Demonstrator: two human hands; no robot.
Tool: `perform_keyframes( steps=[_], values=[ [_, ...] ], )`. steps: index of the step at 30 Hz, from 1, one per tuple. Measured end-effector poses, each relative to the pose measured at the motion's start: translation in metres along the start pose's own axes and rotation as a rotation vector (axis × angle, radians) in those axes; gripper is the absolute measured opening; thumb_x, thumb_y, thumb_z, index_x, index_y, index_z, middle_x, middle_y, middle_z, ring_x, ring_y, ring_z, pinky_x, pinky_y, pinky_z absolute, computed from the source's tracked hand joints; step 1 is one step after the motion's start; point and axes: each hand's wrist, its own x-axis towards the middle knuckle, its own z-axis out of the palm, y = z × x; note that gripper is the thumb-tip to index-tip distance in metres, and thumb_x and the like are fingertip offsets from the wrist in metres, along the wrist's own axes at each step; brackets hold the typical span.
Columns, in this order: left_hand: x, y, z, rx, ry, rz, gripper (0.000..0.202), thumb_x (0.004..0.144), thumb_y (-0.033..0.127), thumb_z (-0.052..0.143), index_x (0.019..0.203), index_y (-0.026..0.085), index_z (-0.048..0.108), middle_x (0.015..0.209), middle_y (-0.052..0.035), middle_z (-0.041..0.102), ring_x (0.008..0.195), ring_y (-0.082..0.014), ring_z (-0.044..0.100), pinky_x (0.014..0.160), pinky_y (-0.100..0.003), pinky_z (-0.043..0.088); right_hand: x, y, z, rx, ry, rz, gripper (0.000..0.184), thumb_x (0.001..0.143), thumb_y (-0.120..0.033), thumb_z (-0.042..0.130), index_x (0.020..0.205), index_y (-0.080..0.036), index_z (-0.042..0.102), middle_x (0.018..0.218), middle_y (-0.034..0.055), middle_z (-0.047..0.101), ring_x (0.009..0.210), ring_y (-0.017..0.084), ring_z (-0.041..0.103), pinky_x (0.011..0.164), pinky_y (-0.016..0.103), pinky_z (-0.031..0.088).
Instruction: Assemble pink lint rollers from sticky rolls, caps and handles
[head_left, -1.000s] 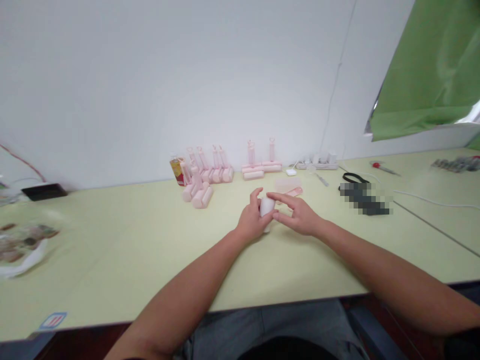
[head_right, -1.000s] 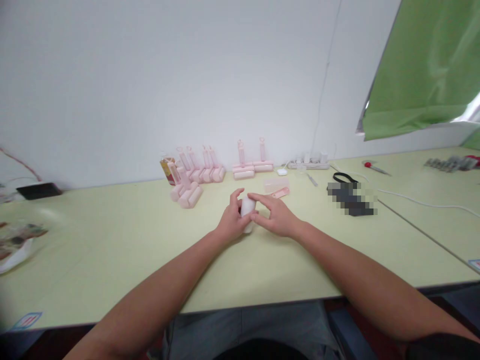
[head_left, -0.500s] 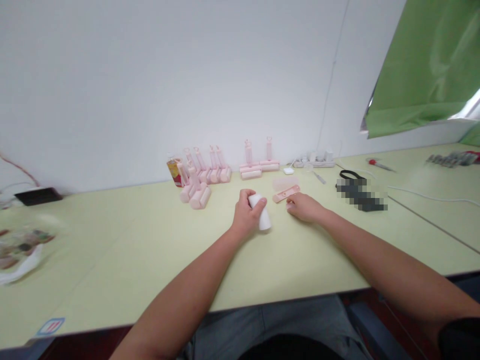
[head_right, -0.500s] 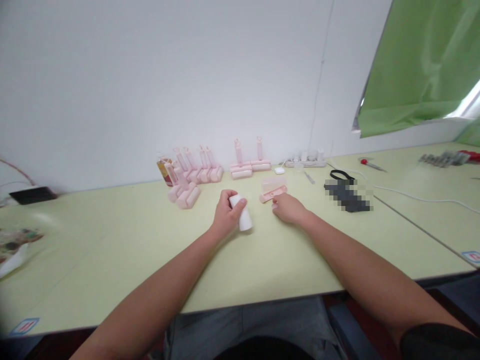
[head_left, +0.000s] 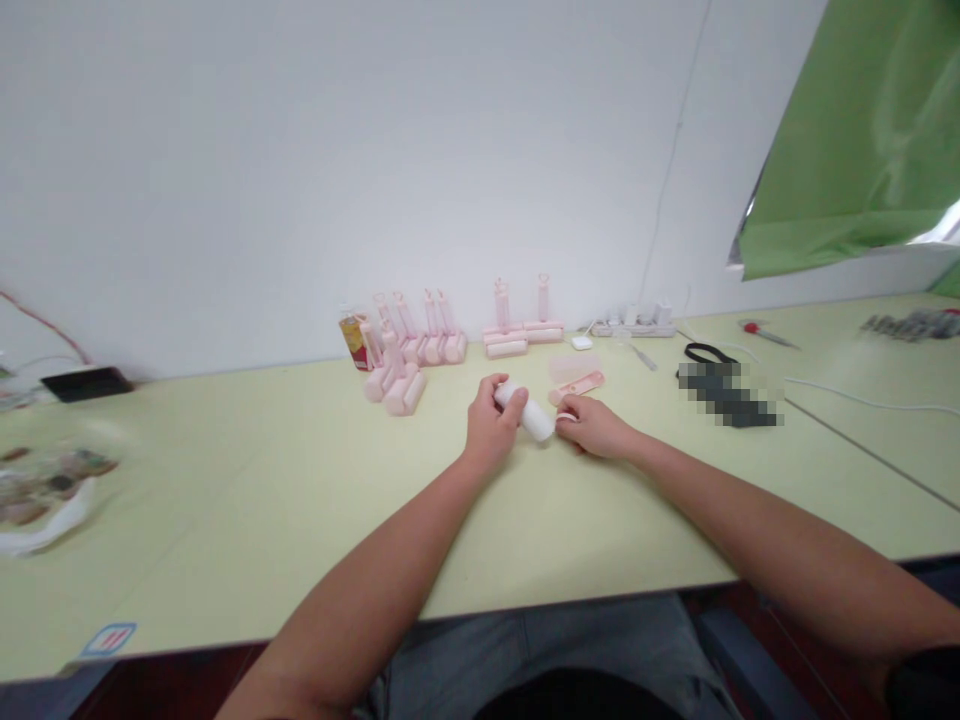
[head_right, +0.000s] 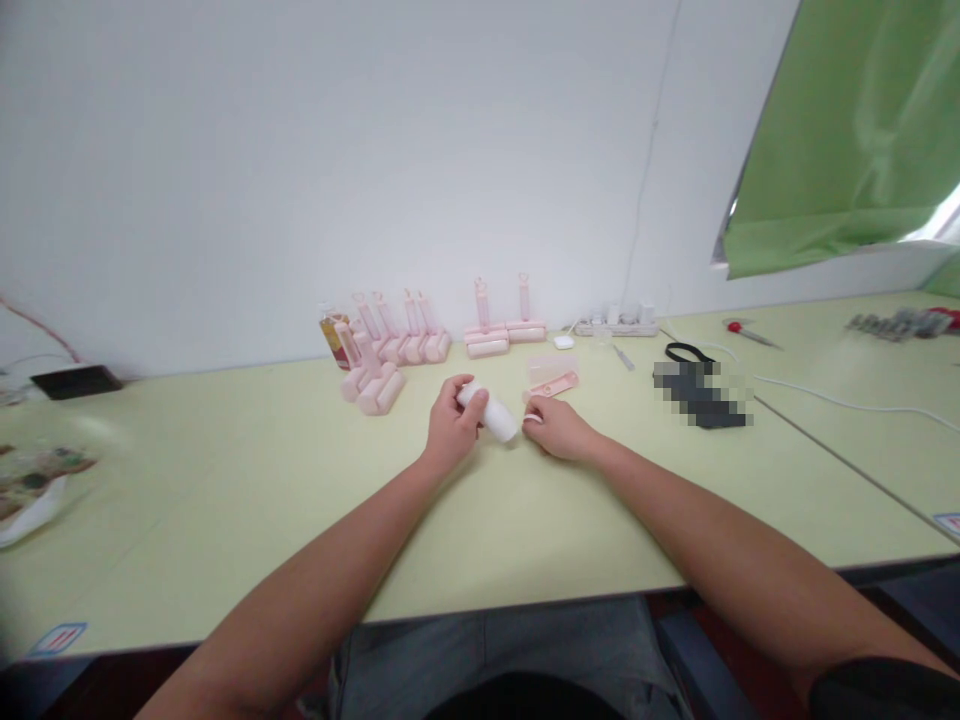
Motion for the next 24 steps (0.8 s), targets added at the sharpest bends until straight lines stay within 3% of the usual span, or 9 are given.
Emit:
perform_keyframes(
  steps=[4,7,10,17,24],
  values=[
    [-0.003,0.002,0.002,-0.093,0.005,0.025,0.056,0.086,0.053,0.059,0.128,0.02,0.046,0.093,-0.0026,0.059,0.059,-0.0091,0.057,0.049,-0.021,0.049,0.0,-0.008,0.008,0.575,-0.094,0.169,0.024,0.088,-0.033,0.059,0.108,-0.021,0.052,0.094,0.0064,0.069,0.057,0.014,0.067,0.043,0.023,0.05],
    [-0.005,0.002,0.004,-0.126,-0.023,0.038,0.054,0.086,0.053,0.06,0.126,0.02,0.046,0.096,-0.0033,0.058,0.063,-0.0096,0.06,0.049,-0.02,0.052,0.003,-0.009,0.005,0.875,-0.147,0.254,0.027,0.088,-0.032,0.061,0.111,-0.02,0.054,0.096,0.008,0.07,0.064,0.017,0.071,0.054,0.029,0.059],
    [-0.006,0.0,0.006,-0.132,-0.048,0.042,0.053,0.085,0.052,0.061,0.125,0.02,0.046,0.097,-0.0037,0.058,0.067,-0.0106,0.062,0.051,-0.021,0.054,0.006,-0.009,0.0,1.087,-0.156,0.335,0.026,0.096,-0.038,0.049,0.109,-0.017,0.055,0.093,0.0107,0.071,0.071,0.019,0.073,0.064,0.034,0.062],
    [-0.005,0.0,0.005,-0.078,-0.053,0.032,0.051,0.085,0.05,0.061,0.123,0.02,0.047,0.095,-0.0031,0.06,0.065,-0.0102,0.06,0.052,-0.021,0.05,0.007,-0.009,-0.002,1.167,-0.113,0.339,0.04,0.102,-0.048,0.029,0.102,-0.017,0.054,0.09,0.0115,0.071,0.08,0.019,0.073,0.077,0.037,0.06],
    [-0.005,-0.002,0.003,0.039,-0.104,0.042,0.043,0.083,0.046,0.063,0.115,0.02,0.052,0.091,-0.0016,0.062,0.067,-0.0116,0.058,0.061,-0.024,0.048,0.006,-0.012,0.003,1.178,-0.019,0.258,0.035,0.099,-0.049,0.039,0.107,-0.02,0.056,0.109,0.0089,0.068,0.089,0.017,0.069,0.081,0.037,0.061]
  ],
)
